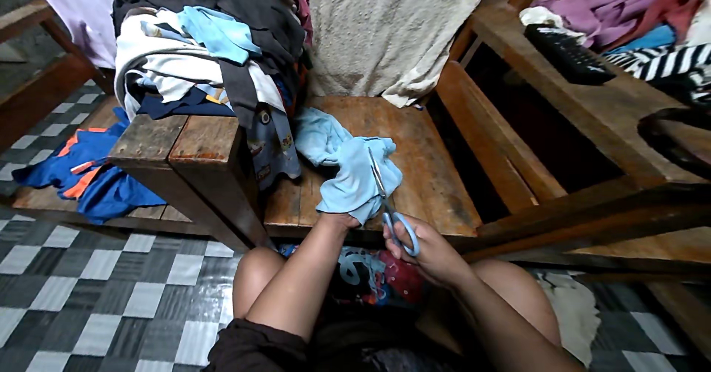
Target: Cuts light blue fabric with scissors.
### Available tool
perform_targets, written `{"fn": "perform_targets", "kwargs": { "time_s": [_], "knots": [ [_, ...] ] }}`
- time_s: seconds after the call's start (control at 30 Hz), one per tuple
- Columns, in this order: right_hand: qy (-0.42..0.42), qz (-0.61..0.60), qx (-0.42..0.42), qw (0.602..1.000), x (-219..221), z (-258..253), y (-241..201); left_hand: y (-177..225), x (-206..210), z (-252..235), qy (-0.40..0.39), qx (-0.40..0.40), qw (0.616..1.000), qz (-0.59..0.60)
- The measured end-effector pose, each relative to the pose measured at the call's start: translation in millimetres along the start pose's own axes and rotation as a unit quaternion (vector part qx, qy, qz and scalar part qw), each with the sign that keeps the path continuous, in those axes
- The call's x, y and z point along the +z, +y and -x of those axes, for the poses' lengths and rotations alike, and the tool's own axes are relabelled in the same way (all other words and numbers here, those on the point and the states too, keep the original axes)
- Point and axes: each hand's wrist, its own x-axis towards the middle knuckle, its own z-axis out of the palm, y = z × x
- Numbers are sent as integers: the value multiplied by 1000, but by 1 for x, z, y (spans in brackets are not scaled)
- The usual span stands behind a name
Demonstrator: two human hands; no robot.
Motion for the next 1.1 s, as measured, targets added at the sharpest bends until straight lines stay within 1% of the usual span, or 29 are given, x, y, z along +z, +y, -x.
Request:
{"fn": "perform_targets", "kwargs": {
  "time_s": [0.07,0.13,0.17,0.2,0.27,0.3,0.33,0.37,0.4,0.43,0.5,0.53,0.6,0.67,0.7,0.73,0.8,0.87,0.97,1.03,1.1],
  "knots": [
    [0,-2,-5,1000,0,-2,0,3,7,1,41,-24,998,-39],
    [2,-1,-6,1000,1,-3,-2,4,14,2,94,-54,994,-22],
    [2,3,-6,1000,1,-3,-4,3,13,1,102,-67,992,-8],
    [2,7,-4,1000,2,-4,-5,3,10,-1,87,-78,993,-12],
    [3,12,-2,1000,2,-4,-7,4,3,-5,28,-84,995,-35],
    [4,12,-2,1000,3,-4,-8,6,8,-3,26,-83,995,-48],
    [5,9,-1,1000,3,-4,-8,11,20,2,51,-84,993,-66],
    [5,10,0,1000,3,-4,-9,16,38,9,95,-90,988,-85],
    [6,13,1,1000,3,-4,-9,18,45,12,120,-94,984,-97],
    [8,17,1,1000,4,-4,-9,15,38,9,119,-91,984,-100],
    [12,25,2,1000,4,-3,-10,7,13,2,53,-72,986,-141],
    [12,24,3,1000,5,-3,-9,5,6,0,35,-61,983,-168],
    [10,19,2,1000,5,-2,-9,9,10,4,45,-56,975,-212],
    [12,10,1,1000,5,-1,-8,6,10,2,51,-53,979,-193],
    [14,1,0,1000,5,0,-8,2,5,-2,40,-49,982,-177],
    [12,-7,-3,1000,4,0,-8,0,0,-6,24,-62,981,-181],
    [-5,-17,-12,1000,3,1,-7,-3,-4,-12,15,-75,973,-218],
    [-19,-16,-18,1000,2,1,-6,1,-4,-10,-5,-68,966,-248],
    [-21,-6,-22,1000,2,0,-5,9,18,6,23,-68,982,-175],
    [-14,5,-22,1000,3,-2,-6,2,5,4,10,-52,993,-107],
    [-5,6,-19,1000,4,-3,-7,-1,-3,-4,20,-62,995,-80]
  ]
}}
